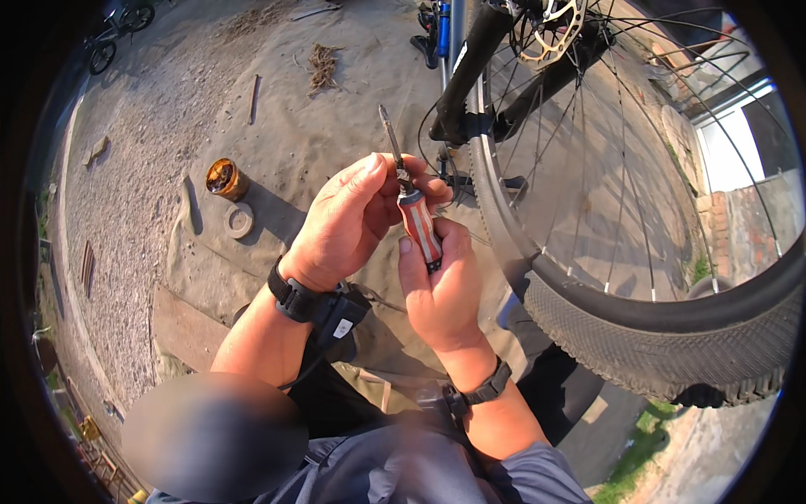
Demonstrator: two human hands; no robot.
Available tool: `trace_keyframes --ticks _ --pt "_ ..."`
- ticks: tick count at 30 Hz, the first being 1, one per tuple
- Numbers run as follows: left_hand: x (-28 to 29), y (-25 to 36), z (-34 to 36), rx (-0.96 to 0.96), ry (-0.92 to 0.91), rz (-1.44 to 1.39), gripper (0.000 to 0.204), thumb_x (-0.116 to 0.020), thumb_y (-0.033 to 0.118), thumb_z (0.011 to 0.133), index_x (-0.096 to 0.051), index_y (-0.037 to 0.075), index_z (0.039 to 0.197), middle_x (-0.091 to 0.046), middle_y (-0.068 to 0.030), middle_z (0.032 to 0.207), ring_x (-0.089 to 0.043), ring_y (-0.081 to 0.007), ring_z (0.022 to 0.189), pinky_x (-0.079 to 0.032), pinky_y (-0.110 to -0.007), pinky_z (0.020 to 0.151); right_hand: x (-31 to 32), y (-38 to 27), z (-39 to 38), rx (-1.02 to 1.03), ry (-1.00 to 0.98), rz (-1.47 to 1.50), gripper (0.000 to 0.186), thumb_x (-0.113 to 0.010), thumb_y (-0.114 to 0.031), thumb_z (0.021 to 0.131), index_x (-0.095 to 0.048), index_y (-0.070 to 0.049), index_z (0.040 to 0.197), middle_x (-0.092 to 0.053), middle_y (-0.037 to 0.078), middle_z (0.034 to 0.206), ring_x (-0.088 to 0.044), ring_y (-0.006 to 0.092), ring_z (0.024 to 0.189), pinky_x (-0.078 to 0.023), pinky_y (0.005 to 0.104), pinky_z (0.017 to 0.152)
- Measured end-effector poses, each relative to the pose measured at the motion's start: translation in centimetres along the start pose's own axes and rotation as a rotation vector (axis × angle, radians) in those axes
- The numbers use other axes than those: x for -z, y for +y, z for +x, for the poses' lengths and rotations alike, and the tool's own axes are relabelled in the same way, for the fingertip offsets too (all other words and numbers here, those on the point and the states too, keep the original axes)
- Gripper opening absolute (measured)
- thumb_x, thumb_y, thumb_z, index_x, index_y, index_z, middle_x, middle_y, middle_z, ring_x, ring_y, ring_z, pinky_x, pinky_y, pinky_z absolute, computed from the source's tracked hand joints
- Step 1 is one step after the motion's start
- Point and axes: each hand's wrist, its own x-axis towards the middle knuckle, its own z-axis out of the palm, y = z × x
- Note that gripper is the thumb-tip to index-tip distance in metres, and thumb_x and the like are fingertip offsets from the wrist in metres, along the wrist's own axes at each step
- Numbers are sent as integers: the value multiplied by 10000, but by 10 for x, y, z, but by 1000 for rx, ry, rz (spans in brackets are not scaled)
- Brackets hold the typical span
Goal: The person removes a bicycle tire from the rim, uses a small tool to adjust components on the wheel hub, and then reattaches the tire to the rim. The person also uses a small pump to inflate the tire.
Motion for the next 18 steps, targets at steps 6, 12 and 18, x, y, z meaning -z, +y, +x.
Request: trace_keyframes --ticks 6,12,18 --pt "0 -1 4 -21 70 196 281 -518 250 1125 -669 18 1167 -753 -167 1124 -727 -274 1095 -567 -397 992 -3 4 -1 140 51 -148 298 -707 -153 986 -570 28 1178 -640 118 903 -633 229 773 -507 372 699" --pt "5 2 5 13 39 163 289 -526 259 1125 -656 13 1204 -748 -172 1140 -721 -273 1107 -565 -397 988 -4 10 -2 117 29 -34 301 -687 -169 1008 -550 22 1196 -631 87 899 -619 187 753 -506 355 683" --pt "10 16 5 76 4 26 352 -524 273 1118 -646 -3 1299 -734 -205 1226 -708 -342 1173 -527 -468 1081 11 8 -3 -269 -254 558 334 -613 -337 1080 -526 -30 1179 -620 57 909 -539 98 565 -421 245 511"
